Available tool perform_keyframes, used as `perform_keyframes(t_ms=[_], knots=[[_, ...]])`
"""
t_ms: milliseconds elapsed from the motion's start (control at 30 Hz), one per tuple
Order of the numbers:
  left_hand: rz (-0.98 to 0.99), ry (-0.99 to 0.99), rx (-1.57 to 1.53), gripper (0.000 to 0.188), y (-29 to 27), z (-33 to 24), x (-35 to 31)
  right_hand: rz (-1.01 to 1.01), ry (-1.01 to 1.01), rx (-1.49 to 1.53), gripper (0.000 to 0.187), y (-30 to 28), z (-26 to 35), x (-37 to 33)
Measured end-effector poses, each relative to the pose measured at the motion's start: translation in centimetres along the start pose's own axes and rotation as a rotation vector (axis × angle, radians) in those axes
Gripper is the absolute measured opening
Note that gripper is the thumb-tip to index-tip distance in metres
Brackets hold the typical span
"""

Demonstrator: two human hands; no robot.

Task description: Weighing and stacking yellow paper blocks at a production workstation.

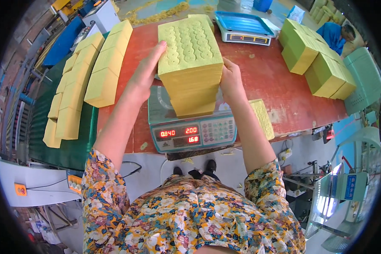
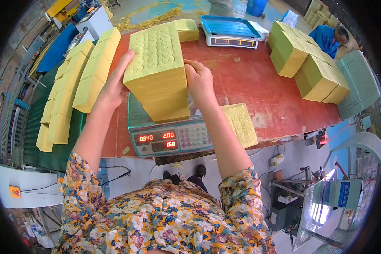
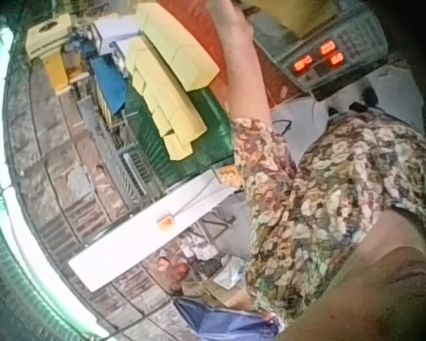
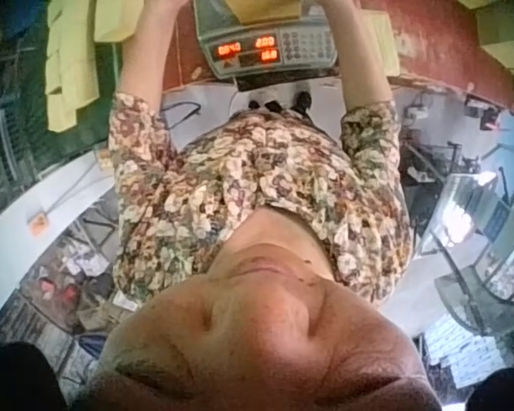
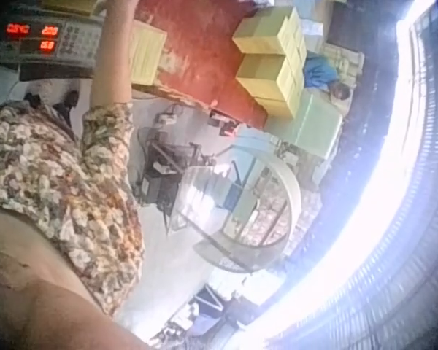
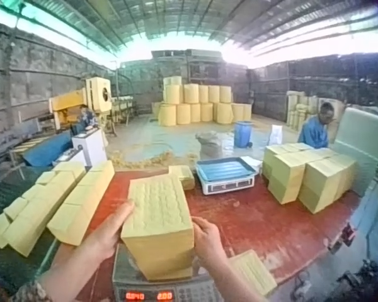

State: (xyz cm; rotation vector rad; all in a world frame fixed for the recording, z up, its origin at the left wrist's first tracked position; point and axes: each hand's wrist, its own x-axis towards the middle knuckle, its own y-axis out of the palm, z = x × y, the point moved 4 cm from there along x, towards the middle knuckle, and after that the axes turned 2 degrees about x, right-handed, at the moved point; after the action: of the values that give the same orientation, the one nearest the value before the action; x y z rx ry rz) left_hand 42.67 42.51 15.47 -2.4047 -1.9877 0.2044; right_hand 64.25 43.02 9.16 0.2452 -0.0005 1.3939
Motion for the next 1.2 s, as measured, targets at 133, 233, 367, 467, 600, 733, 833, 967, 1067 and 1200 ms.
perform_keyframes(t_ms=[133, 233, 367, 467, 600, 733, 833, 967, 1067, 1200], knots=[[-0.065, 0.059, -0.07, 0.076, 0.0, 0.7, 0.3, 0.019, -0.055, -0.072, 0.031, 0.0, -0.6, -0.1], [-0.112, 0.028, -0.104, 0.074, -0.6, 1.8, 0.9, 0.029, -0.006, 0.027, 0.032, -0.4, -1.4, -0.3], [-0.267, 0.127, -0.107, 0.067, -1.3, 4.9, 1.7, 0.017, 0.06, 0.146, 0.034, -0.6, -2.5, -0.4], [-0.348, 0.204, -0.178, 0.065, -1.2, 8.0, 2.8, 0.056, 0.083, 0.218, 0.04, 0.0, -2.8, -0.7], [-0.171, 0.049, -0.477, 0.071, 1.2, 9.5, 3.1, -0.07, 0.195, 0.371, 0.046, -0.2, -4.3, 1.0], [-0.142, 0.011, -0.412, 0.075, 2.8, 10.2, 3.7, -0.002, 0.157, 0.382, 0.049, 1.0, -7.1, 1.8], [-0.045, 0.175, -0.534, 0.078, 2.9, 9.0, 3.4, 0.058, 0.184, 0.348, 0.049, 1.1, -7.8, 2.5], [-0.043, 0.13, -0.454, 0.078, 3.0, 8.4, 2.9, 0.122, 0.215, 0.318, 0.048, 1.3, -7.6, 2.3], [-0.077, 0.033, -0.577, 0.075, 2.9, 9.1, 2.7, 0.133, 0.232, 0.285, 0.047, 2.0, -5.4, 1.6], [-0.093, 0.02, -0.634, 0.074, 4.0, 8.5, 2.2, 0.058, 0.077, 0.18, 0.046, -0.1, -5.2, 0.7]])
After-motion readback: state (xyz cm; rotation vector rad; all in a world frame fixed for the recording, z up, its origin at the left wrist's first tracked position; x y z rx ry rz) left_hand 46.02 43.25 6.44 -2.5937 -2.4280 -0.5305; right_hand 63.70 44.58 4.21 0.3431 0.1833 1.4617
